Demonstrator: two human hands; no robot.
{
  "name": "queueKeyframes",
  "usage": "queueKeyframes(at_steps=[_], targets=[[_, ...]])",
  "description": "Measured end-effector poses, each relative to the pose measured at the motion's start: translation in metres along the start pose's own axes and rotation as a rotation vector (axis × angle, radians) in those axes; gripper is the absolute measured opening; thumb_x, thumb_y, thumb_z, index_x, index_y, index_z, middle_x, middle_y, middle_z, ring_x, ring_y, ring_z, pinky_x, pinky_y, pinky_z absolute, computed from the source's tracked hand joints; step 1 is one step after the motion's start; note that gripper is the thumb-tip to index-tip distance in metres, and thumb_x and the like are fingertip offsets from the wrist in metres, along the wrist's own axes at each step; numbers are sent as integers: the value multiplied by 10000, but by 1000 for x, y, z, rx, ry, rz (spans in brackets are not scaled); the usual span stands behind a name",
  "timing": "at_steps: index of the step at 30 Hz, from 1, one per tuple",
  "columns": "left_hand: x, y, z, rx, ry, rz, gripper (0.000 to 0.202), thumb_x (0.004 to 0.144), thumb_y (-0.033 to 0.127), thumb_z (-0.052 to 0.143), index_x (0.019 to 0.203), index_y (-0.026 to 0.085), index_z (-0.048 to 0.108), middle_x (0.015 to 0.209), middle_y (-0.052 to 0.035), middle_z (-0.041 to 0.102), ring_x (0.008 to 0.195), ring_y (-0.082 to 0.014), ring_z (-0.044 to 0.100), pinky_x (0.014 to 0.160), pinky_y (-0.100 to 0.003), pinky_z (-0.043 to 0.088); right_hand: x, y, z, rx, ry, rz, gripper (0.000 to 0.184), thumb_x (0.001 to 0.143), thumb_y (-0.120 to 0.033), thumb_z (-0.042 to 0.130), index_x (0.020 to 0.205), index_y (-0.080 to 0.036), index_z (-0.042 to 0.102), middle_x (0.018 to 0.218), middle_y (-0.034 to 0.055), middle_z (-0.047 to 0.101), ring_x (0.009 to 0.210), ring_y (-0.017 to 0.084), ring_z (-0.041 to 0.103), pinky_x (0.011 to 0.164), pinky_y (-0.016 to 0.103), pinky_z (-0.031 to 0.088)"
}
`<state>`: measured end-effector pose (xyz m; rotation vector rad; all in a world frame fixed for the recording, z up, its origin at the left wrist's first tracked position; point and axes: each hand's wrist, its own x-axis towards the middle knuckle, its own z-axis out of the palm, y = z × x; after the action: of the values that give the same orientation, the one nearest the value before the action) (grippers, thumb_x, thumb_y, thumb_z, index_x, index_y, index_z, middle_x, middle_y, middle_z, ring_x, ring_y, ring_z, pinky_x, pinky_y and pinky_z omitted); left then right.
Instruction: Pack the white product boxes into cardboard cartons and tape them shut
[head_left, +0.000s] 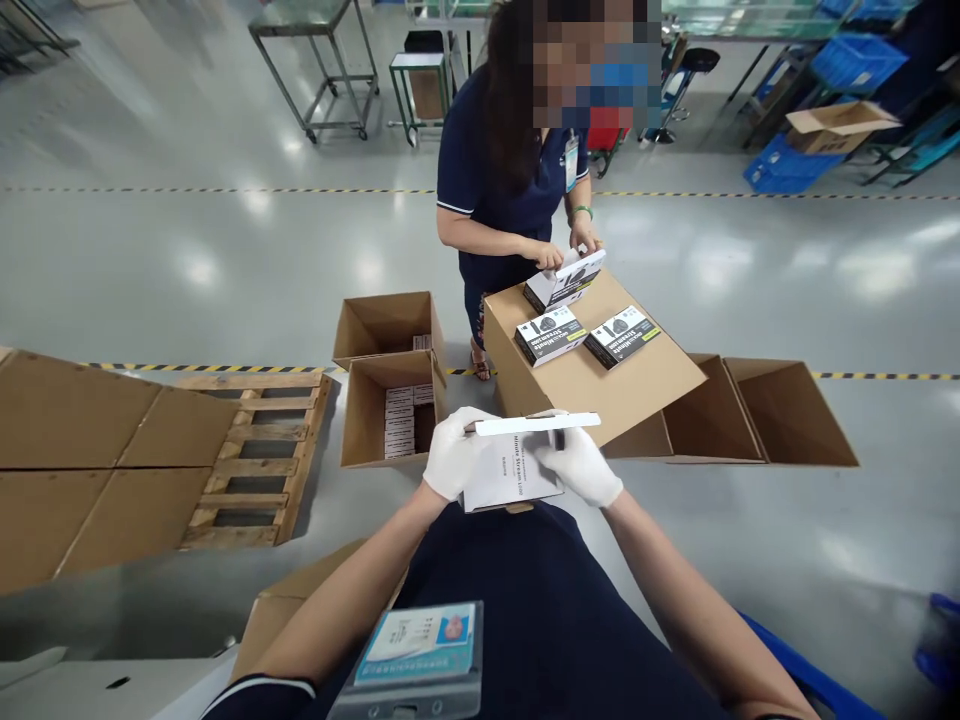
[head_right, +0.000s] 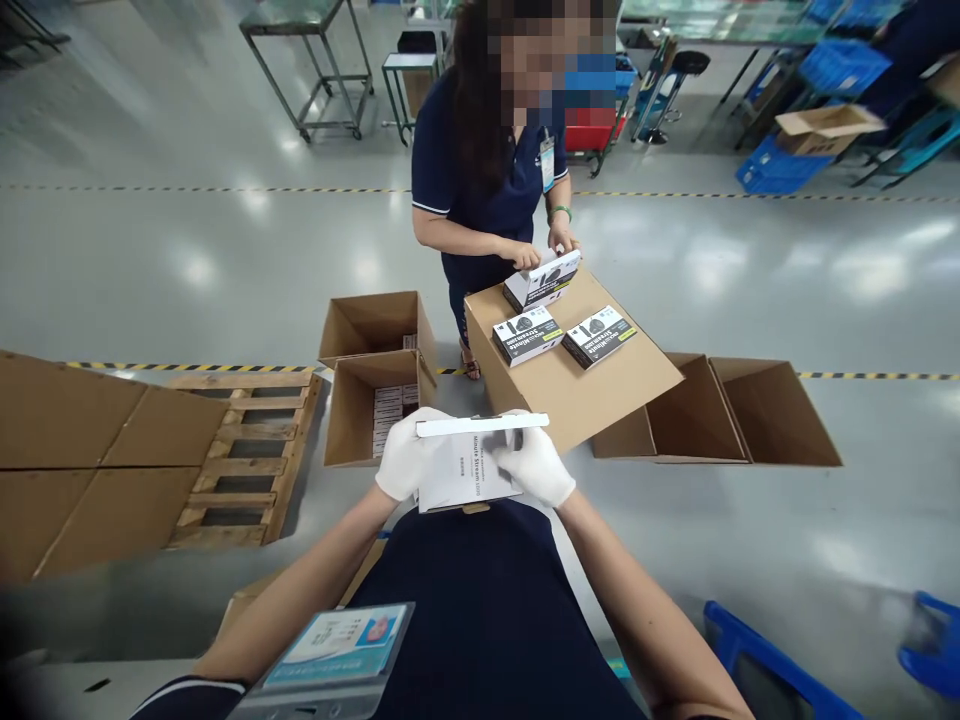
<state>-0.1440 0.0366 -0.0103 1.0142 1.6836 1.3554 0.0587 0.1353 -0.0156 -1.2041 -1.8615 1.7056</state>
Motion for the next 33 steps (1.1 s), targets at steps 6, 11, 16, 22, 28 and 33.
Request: queueKeyframes(at_steps=[6, 11, 16, 22, 28, 33], targets=[[4, -10, -4, 73, -153, -50, 262, 908, 392, 617, 869, 160, 731, 885, -65, 751, 882, -232, 683, 792, -333, 542, -15, 15, -35, 208, -376, -143, 660, 731, -221, 526, 1382, -222, 629, 1421, 66, 633, 1332, 349, 548, 1125, 520, 457], [-16, 2, -21, 347, 0, 76, 235, 917, 359, 648, 1061, 187, 720, 1080, -72, 742, 1005, -233, 684, 906, -361, 536, -24, 18, -38, 178, -321, -172, 558, 740, -254, 593, 1290, -245, 684, 1380, 70, 639, 1288, 353, 557, 1123, 519, 435], [-50, 38, -17, 874, -115, 496, 198, 983, 270, 607, 827, 206, 711, 871, -51, 715, 877, -222, 646, 871, -392, 488, -32, 17, -39, 163, -268, -72, 596, 654, -177, 570, 1238, -240, 669, 1228, 50, 688, 1142, 314, 610, 993, 463, 497], [-38, 51, 37, 1357, -590, 362, 532, 880, 362, 743, 1361, 163, 635, 1244, -184, 695, 1094, -389, 621, 941, -535, 470, -33, 6, -35, 75, -284, -80, 651, 608, -110, 535, 1234, -229, 670, 1220, 30, 704, 1096, 290, 627, 995, 431, 497], [-33, 41, 51, 1444, -627, 335, 746, 781, 396, 849, 1410, 97, 582, 1323, -264, 618, 1197, -456, 546, 905, -536, 470, -38, 12, -33, -20, -222, -64, 622, 630, -95, 555, 1224, -232, 677, 1143, 32, 724, 1034, 296, 644, 1000, 455, 511], [-45, 45, 50, 1443, -598, 340, 551, 819, 417, 808, 1293, 186, 650, 1293, -208, 634, 1208, -441, 539, 967, -588, 451, -43, 15, -35, 31, -222, -82, 579, 649, -90, 582, 1203, -232, 674, 1178, 38, 719, 1016, 287, 658, 914, 414, 540]])
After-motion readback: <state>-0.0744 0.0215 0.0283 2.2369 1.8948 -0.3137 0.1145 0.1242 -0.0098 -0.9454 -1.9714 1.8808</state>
